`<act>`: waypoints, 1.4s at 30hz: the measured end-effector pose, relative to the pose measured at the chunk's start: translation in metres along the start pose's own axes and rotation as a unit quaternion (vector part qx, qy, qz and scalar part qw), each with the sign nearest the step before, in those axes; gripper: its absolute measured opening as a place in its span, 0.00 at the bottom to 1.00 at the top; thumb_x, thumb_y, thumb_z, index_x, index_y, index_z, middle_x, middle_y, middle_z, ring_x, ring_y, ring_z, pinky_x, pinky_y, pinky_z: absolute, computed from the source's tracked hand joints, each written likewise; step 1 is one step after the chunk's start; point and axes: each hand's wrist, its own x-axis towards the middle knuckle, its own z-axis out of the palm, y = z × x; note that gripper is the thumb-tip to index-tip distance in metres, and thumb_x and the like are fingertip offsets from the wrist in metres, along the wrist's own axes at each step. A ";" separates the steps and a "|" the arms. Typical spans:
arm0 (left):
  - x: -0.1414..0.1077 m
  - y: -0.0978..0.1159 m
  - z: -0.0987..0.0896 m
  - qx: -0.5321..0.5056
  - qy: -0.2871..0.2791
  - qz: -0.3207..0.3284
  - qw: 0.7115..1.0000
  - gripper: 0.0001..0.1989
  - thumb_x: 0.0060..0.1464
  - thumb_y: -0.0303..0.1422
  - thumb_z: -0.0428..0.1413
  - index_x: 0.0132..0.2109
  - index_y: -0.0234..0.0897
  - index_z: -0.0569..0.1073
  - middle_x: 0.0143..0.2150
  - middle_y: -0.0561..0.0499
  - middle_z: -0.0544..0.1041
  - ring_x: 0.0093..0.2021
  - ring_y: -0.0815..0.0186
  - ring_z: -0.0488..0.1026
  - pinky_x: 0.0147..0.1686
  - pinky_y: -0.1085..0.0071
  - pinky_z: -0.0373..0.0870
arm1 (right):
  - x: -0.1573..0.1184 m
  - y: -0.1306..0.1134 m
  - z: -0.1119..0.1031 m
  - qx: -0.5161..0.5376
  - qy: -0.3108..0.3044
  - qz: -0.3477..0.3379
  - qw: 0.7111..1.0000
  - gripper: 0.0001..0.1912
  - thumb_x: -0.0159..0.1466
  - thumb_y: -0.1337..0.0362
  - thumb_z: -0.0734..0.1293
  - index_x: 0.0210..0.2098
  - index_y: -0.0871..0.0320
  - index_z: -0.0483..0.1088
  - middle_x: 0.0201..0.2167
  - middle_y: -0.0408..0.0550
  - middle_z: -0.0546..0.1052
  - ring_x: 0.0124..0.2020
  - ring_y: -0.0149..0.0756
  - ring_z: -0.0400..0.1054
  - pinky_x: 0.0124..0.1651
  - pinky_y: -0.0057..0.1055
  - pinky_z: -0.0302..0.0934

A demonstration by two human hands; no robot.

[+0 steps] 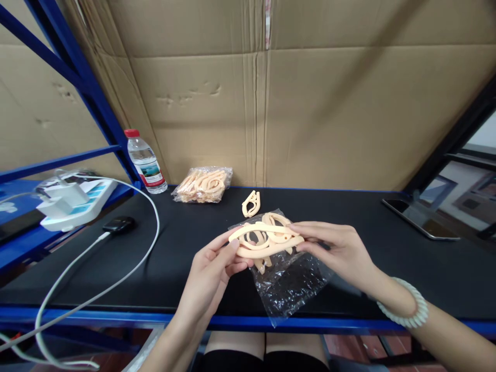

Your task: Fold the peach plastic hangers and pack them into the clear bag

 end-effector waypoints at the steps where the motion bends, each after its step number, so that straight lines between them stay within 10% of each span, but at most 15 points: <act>1: 0.000 0.001 -0.001 -0.005 -0.007 -0.011 1.000 0.22 0.46 0.33 0.67 0.49 0.29 0.77 0.31 0.45 0.82 0.23 0.71 0.77 0.27 0.82 0.76 | -0.003 0.001 -0.003 -0.050 -0.004 -0.054 0.997 0.21 0.62 0.73 0.69 0.53 0.51 0.72 0.49 0.48 0.78 0.48 0.38 0.75 0.50 0.35 0.73; 10: -0.001 0.008 0.003 -0.026 -0.062 -0.122 0.990 0.09 0.45 0.29 0.67 0.35 0.27 0.80 0.26 0.47 0.80 0.20 0.73 0.75 0.22 0.85 0.73 | -0.024 -0.013 -0.031 -0.261 -0.095 -0.292 0.915 0.25 0.68 0.77 0.53 0.64 0.68 0.58 0.54 0.59 0.74 0.59 0.41 0.65 0.55 0.35 0.70; 21: 0.003 0.001 0.016 -0.035 -0.085 -0.163 0.982 0.07 0.53 0.25 0.61 0.40 0.26 0.80 0.26 0.48 0.79 0.20 0.74 0.74 0.20 0.85 0.72 | -0.043 -0.039 -0.044 -0.337 -0.132 -0.319 0.876 0.23 0.67 0.75 0.50 0.56 0.74 0.67 0.52 0.63 0.75 0.62 0.48 0.60 0.59 0.39 0.65; 42: 0.010 0.018 0.008 0.042 -0.185 -0.190 0.963 0.18 0.52 0.33 0.64 0.49 0.28 0.78 0.30 0.43 0.80 0.21 0.73 0.74 0.24 0.82 0.73 | -0.042 -0.060 -0.029 -0.354 -0.082 -0.282 0.888 0.14 0.67 0.70 0.63 0.50 0.56 0.74 0.43 0.47 0.81 0.49 0.39 0.74 0.61 0.32 0.64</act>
